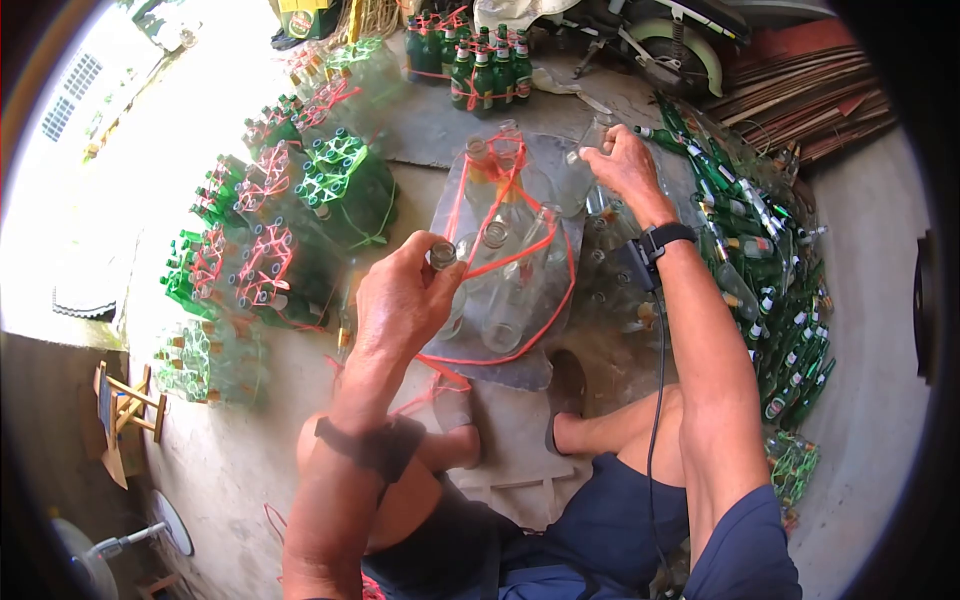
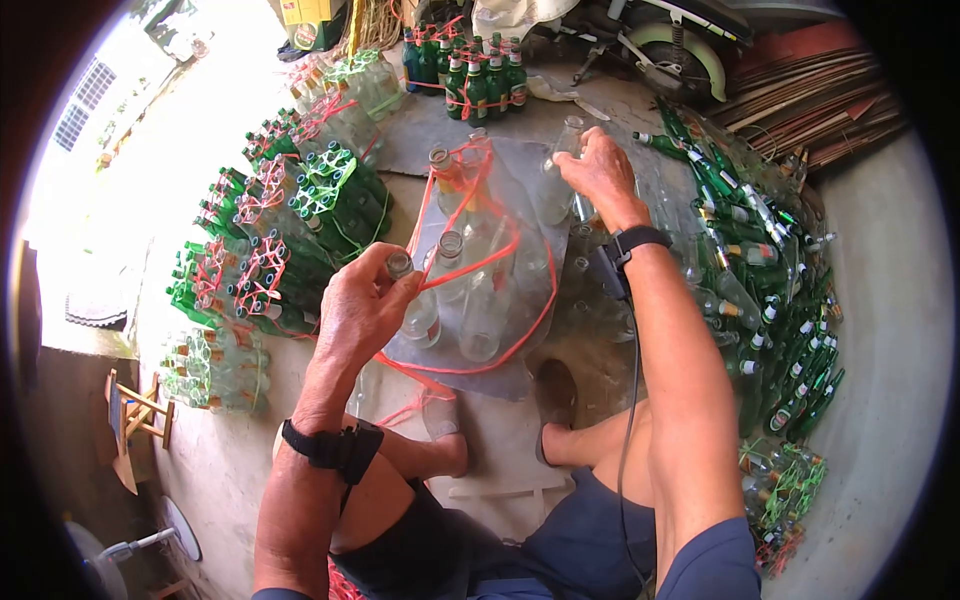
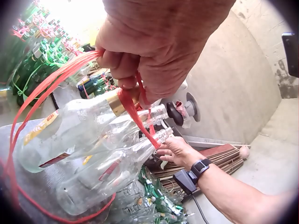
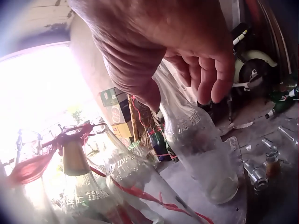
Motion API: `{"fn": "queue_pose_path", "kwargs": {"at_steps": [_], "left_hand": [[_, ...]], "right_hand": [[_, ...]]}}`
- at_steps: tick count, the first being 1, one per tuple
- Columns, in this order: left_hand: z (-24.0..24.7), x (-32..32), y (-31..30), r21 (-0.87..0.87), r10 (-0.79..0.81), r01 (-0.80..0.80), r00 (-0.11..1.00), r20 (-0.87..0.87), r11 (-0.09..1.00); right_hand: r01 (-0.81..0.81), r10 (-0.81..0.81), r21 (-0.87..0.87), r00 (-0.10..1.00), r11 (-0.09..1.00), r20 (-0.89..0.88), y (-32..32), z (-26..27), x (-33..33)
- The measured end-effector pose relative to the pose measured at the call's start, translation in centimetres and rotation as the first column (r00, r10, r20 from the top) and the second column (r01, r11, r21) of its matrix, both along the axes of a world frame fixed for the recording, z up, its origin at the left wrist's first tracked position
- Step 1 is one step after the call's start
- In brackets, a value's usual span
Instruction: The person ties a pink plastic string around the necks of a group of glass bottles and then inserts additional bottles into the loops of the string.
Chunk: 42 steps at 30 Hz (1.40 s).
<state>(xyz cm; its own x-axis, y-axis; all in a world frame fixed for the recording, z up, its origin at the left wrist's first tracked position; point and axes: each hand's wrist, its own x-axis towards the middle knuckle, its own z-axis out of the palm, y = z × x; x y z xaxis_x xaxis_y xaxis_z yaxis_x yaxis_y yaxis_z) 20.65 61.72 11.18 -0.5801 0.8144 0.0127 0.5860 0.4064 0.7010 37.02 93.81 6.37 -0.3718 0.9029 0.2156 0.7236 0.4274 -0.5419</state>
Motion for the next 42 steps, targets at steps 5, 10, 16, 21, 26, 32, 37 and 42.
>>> {"fn": "queue_pose_path", "kwargs": {"at_steps": [5, 10, 16, 21, 26, 32, 37, 42], "left_hand": [[0.0, 0.1, 0.1, 0.002, 0.0, 0.0, 0.999, -0.036, 1.0], [0.0, 0.1, 0.1, -0.007, 0.003, -0.003, 0.999, -0.04, 1.0], [-0.2, 0.1, 0.2, -0.002, -0.002, 0.002, 0.999, -0.042, 1.0], [-0.2, 0.1, 0.2, 0.003, -0.022, 0.022, 0.999, -0.048, 1.0], [-0.2, 0.2, 0.1, 0.043, -0.041, 0.042, 0.999, -0.033, 0.998], [-0.3, 0.4, 0.2, 0.033, -0.05, 0.052, 0.997, -0.057, 0.998], [-0.4, 0.2, 0.3, 0.017, -0.028, 0.029, 0.997, -0.066, 0.999], [-0.4, 0.2, 0.3, 0.004, -0.028, 0.029, 0.998, -0.052, 1.0]], "right_hand": [[0.042, -0.04, -0.005, 0.978, 0.999, 0.205, 1.1, 2.8, 0.7], [-0.191, 0.188, 0.006, 0.973, 0.982, 0.132, -2.7, 7.4, -2.9], [-0.246, 0.246, -0.046, 0.969, 0.968, -0.004, -3.1, 3.7, -8.1], [-0.436, 0.446, -0.199, 0.895, 0.878, 0.005, -2.1, 3.2, -9.8], [-0.421, 0.433, -0.346, 0.9, 0.839, -0.045, -2.2, 4.0, -9.2], [-0.458, 0.473, -0.251, 0.881, 0.852, -0.002, -3.0, 5.1, -7.2], [-0.506, 0.508, 0.082, 0.861, 0.859, -0.011, -2.8, 4.2, -5.7], [-0.455, 0.457, 0.07, 0.889, 0.888, -0.013, -3.8, 4.2, -5.0]]}}
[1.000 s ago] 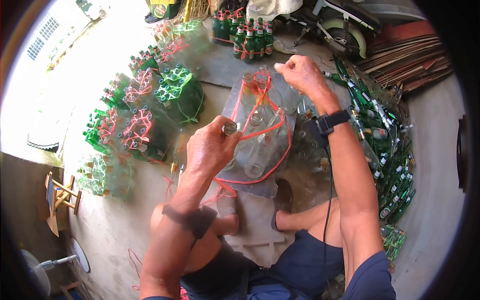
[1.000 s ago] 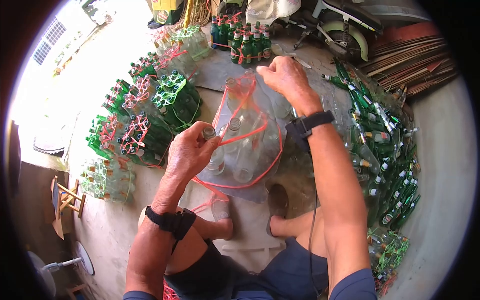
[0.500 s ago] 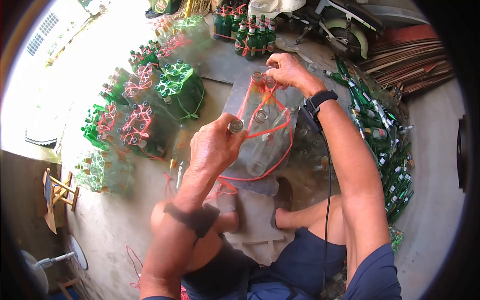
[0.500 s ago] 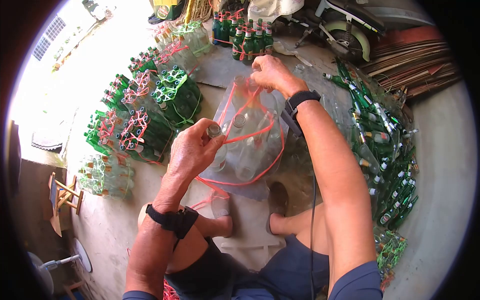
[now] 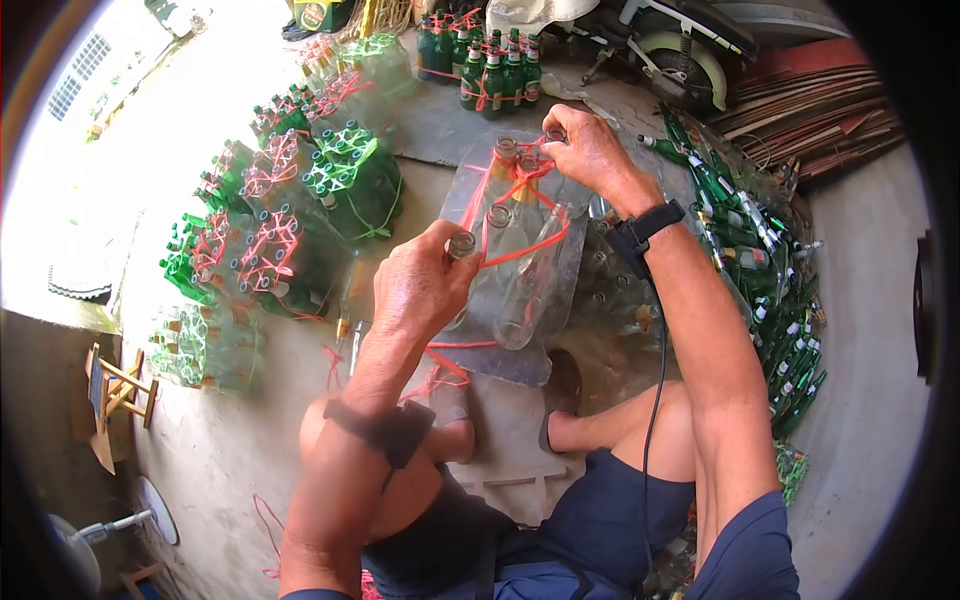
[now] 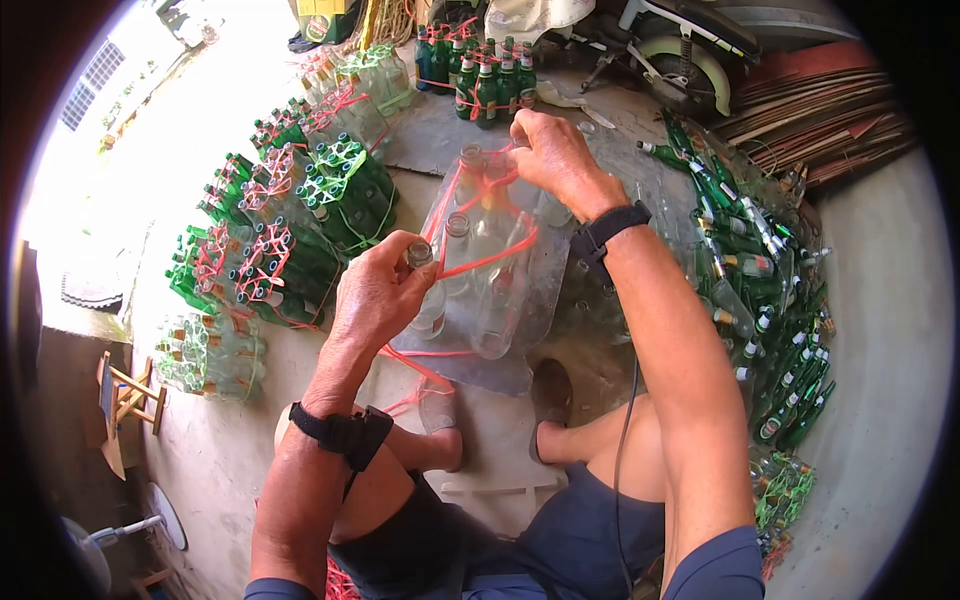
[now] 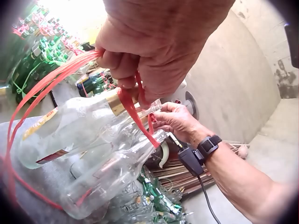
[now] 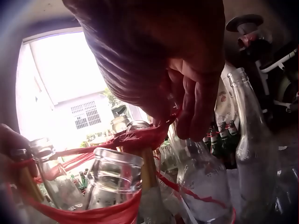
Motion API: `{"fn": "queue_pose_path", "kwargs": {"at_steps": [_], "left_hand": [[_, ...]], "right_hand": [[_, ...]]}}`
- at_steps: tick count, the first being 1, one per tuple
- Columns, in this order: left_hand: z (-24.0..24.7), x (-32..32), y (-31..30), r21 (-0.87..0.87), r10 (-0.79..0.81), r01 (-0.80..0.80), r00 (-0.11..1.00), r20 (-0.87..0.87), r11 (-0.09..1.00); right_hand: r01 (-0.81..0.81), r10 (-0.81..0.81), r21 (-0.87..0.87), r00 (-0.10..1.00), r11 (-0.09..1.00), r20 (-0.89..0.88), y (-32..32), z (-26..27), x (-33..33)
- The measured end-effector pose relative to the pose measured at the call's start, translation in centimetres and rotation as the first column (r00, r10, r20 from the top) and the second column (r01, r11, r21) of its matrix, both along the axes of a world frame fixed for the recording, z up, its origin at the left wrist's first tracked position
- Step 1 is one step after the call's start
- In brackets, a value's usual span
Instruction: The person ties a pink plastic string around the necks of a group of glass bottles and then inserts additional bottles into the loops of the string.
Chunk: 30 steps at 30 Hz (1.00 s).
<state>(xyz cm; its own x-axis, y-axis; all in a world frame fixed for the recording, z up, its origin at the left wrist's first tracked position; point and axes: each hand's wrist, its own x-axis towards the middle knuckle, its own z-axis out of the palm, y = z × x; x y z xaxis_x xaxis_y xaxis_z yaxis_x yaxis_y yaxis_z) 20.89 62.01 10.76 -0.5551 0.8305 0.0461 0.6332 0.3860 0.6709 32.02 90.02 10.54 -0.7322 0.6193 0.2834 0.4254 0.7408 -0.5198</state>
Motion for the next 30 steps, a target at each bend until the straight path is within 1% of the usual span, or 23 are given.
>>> {"fn": "queue_pose_path", "kwargs": {"at_steps": [5, 10, 11, 16, 23, 25, 29, 30], "left_hand": [[0.0, 0.0, 0.0, -0.002, 0.0, 0.0, 1.0, -0.009, 1.0], [0.0, 0.1, 0.0, 0.007, 0.006, -0.006, 1.0, 0.0, 1.0], [0.0, 0.1, 0.1, 0.004, 0.007, -0.007, 1.0, 0.001, 1.0], [-0.2, 0.1, 0.1, 0.014, 0.006, -0.006, 1.0, -0.005, 1.0], [-0.2, 0.1, 0.1, 0.053, 0.01, -0.011, 1.0, 0.023, 0.999], [-0.1, 0.1, 0.2, 0.047, 0.006, -0.007, 1.0, 0.022, 0.999], [0.1, 0.1, 0.2, 0.043, -0.003, 0.002, 1.0, 0.021, 0.999], [0.1, 0.0, 0.3, 0.041, -0.003, 0.002, 1.0, 0.022, 0.999]], "right_hand": [[0.016, -0.016, 0.023, 1.0, 1.0, 0.009, 0.2, 0.1, 0.2], [0.081, -0.081, 0.005, 0.987, 0.997, 0.139, 0.1, 1.3, 0.0], [0.081, -0.081, 0.007, 0.987, 0.997, 0.139, 0.1, 1.3, 0.0], [0.049, -0.055, 0.042, 0.986, 0.998, 0.16, 0.5, 1.3, -0.5], [-0.001, -0.005, 0.038, 0.985, 0.999, 0.171, 0.5, 1.3, -1.2], [-0.014, -0.002, 0.084, 0.982, 0.996, 0.191, 0.4, 1.3, -1.2], [-0.053, 0.036, 0.077, 0.977, 0.996, 0.209, 0.9, 1.0, -1.6], [-0.071, 0.051, 0.099, 0.979, 0.993, 0.196, 0.9, 0.8, -1.7]]}}
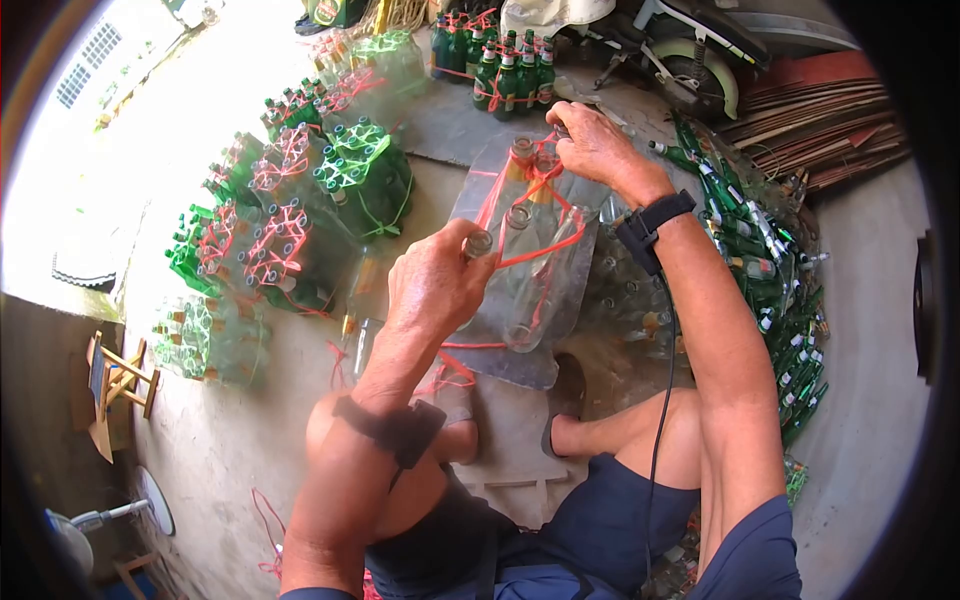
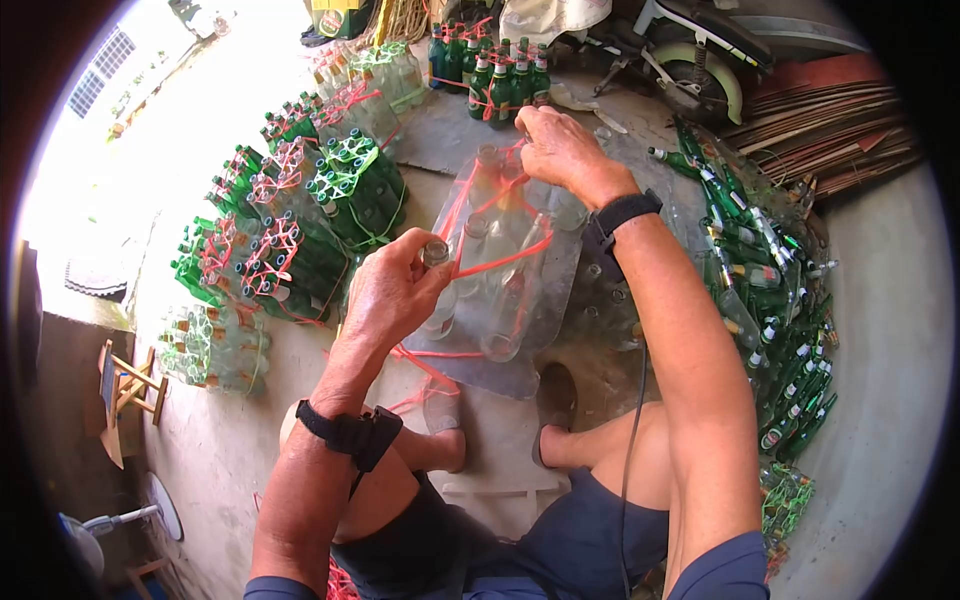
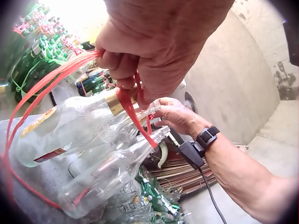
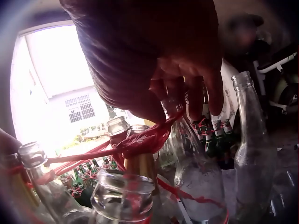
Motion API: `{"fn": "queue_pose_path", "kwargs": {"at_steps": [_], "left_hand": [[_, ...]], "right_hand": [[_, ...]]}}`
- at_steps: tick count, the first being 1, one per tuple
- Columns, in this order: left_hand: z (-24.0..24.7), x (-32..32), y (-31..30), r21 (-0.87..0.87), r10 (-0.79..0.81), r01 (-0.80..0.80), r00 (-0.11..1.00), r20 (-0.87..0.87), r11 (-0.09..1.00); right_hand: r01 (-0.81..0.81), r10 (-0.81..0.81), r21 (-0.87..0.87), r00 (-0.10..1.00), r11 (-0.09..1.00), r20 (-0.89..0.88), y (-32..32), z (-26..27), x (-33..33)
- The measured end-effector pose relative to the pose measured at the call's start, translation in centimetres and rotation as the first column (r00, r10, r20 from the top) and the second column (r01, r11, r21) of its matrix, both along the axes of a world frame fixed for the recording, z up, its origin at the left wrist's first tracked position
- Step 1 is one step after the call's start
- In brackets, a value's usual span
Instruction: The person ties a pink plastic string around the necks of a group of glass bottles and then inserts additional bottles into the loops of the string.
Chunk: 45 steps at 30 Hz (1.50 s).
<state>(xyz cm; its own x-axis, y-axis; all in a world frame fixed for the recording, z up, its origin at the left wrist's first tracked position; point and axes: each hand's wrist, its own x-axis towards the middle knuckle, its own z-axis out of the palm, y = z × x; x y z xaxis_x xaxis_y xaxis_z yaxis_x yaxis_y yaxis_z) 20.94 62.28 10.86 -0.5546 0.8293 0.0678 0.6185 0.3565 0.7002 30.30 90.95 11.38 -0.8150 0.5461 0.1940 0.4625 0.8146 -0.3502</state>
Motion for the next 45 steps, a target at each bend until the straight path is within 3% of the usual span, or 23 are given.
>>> {"fn": "queue_pose_path", "kwargs": {"at_steps": [8, 10, 14, 16, 17, 22, 24, 34, 42, 45], "left_hand": [[0.0, 0.0, 0.3, 0.008, -0.019, 0.019, 1.0, 0.007, 1.0], [-0.1, 0.0, 0.2, 0.005, -0.017, 0.017, 1.0, 0.002, 1.0], [0.0, -0.1, 0.3, -0.003, -0.018, 0.018, 1.0, -0.006, 1.0], [0.1, 0.0, 0.3, -0.014, -0.015, 0.015, 1.0, 0.01, 1.0], [0.1, 0.0, 0.3, -0.024, -0.01, 0.01, 1.0, 0.023, 1.0], [0.1, -0.1, 0.3, -0.051, -0.008, 0.008, 1.0, 0.006, 0.999], [0.3, 0.1, 0.4, -0.06, -0.005, 0.004, 1.0, -0.02, 0.998], [1.6, 0.5, 0.4, -0.151, 0.008, -0.006, 1.0, 0.013, 0.988], [1.1, 0.4, 0.3, -0.113, 0.0, 0.0, 1.0, 0.0, 0.994], [0.9, 0.2, 0.4, -0.1, 0.003, -0.002, 1.0, 0.006, 0.995]], "right_hand": [[0.001, -0.001, -0.004, 0.993, 1.0, -0.118, 0.8, -1.8, 0.1], [0.099, -0.09, 0.037, 0.978, 0.994, -0.185, -0.8, -0.6, 1.2], [0.139, -0.129, 0.057, 0.981, 0.989, -0.146, -3.2, 1.9, 3.8], [0.133, -0.081, -0.299, 0.98, 0.945, 0.18, -5.2, 3.9, 5.2], [0.056, -0.038, -0.252, 0.996, 0.966, 0.079, -5.0, 1.9, 5.9], [0.05, -0.023, -0.295, 0.995, 0.954, 0.092, -6.3, -0.3, 6.9], [-0.009, 0.016, -0.176, 0.999, 0.984, 0.037, -6.7, -0.5, 7.2], [0.041, -0.021, -0.179, 0.993, 0.983, 0.112, -8.8, 2.5, 7.1], [0.069, -0.08, 0.108, 0.992, 0.992, 0.097, -8.6, 2.4, 7.1], [0.089, -0.094, 0.116, 0.995, 0.989, 0.042, -8.6, 2.2, 7.2]]}}
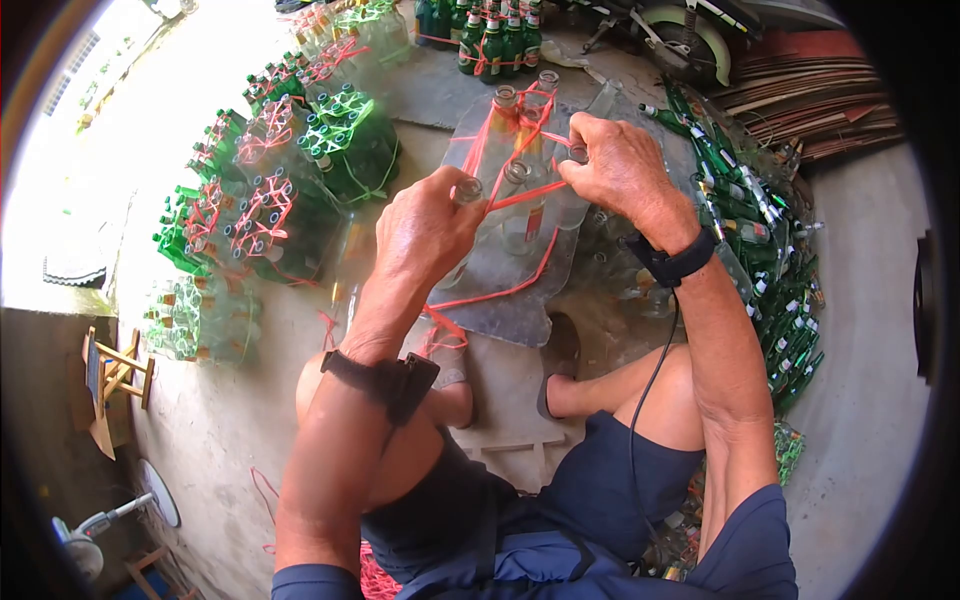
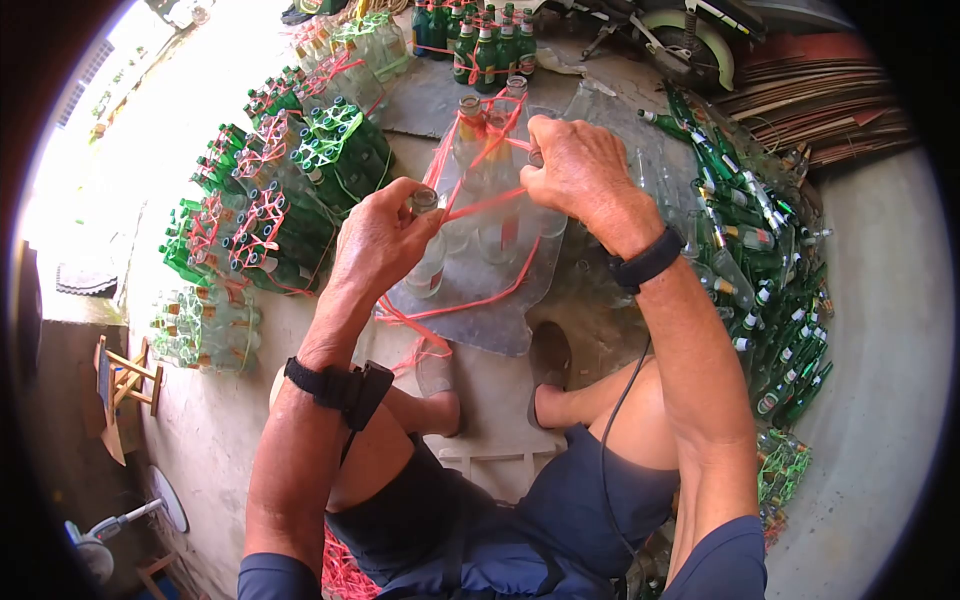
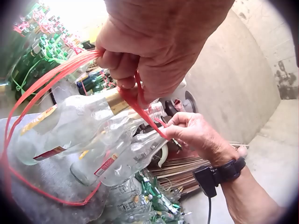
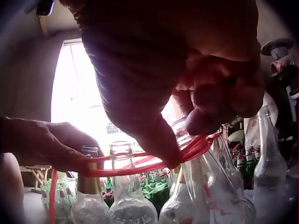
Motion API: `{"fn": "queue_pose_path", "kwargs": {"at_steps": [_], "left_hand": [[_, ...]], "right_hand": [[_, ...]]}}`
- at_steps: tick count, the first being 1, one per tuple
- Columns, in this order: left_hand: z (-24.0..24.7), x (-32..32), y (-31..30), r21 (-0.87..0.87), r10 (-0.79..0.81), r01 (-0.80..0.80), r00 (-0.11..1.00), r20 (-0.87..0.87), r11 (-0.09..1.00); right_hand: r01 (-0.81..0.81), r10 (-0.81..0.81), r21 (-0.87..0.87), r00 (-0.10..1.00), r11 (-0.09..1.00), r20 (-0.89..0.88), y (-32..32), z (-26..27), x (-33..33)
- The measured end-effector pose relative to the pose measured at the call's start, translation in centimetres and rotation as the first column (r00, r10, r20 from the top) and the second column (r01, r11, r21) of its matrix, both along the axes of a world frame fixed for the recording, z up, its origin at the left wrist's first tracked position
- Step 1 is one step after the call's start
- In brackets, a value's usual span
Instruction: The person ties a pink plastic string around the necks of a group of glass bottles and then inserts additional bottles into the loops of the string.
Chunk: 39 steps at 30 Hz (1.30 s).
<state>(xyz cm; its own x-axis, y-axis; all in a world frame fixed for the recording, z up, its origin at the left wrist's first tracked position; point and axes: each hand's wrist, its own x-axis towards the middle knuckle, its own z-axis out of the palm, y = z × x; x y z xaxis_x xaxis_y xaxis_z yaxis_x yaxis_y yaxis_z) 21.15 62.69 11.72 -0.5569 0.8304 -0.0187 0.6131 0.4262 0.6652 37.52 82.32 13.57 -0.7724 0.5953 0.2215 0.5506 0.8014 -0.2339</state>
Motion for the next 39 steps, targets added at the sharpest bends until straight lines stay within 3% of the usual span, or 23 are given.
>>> {"fn": "queue_pose_path", "kwargs": {"at_steps": [9, 21, 28, 39], "left_hand": [[-0.7, 0.3, 0.3, 0.058, -0.019, 0.02, 0.999, -0.027, 0.998], [-0.7, 0.4, 0.1, 0.071, -0.027, 0.029, 0.999, -0.026, 0.997], [-0.6, 0.5, 0.2, 0.074, -0.027, 0.03, 0.999, -0.04, 0.997], [-0.7, 0.6, 0.3, 0.07, -0.03, 0.032, 0.999, -0.036, 0.997]], "right_hand": [[0.024, -0.026, 0.093, 1.0, 0.995, 0.012, 0.3, -0.6, 0.4], [0.059, -0.056, 0.082, 0.998, 0.995, -0.038, 0.0, 0.0, 0.2], [0.033, -0.035, 0.091, 0.999, 0.995, 0.022, 0.3, -1.0, 0.2], [0.09, -0.085, 0.033, 0.988, 0.995, -0.13, 0.5, -1.9, 0.4]]}}
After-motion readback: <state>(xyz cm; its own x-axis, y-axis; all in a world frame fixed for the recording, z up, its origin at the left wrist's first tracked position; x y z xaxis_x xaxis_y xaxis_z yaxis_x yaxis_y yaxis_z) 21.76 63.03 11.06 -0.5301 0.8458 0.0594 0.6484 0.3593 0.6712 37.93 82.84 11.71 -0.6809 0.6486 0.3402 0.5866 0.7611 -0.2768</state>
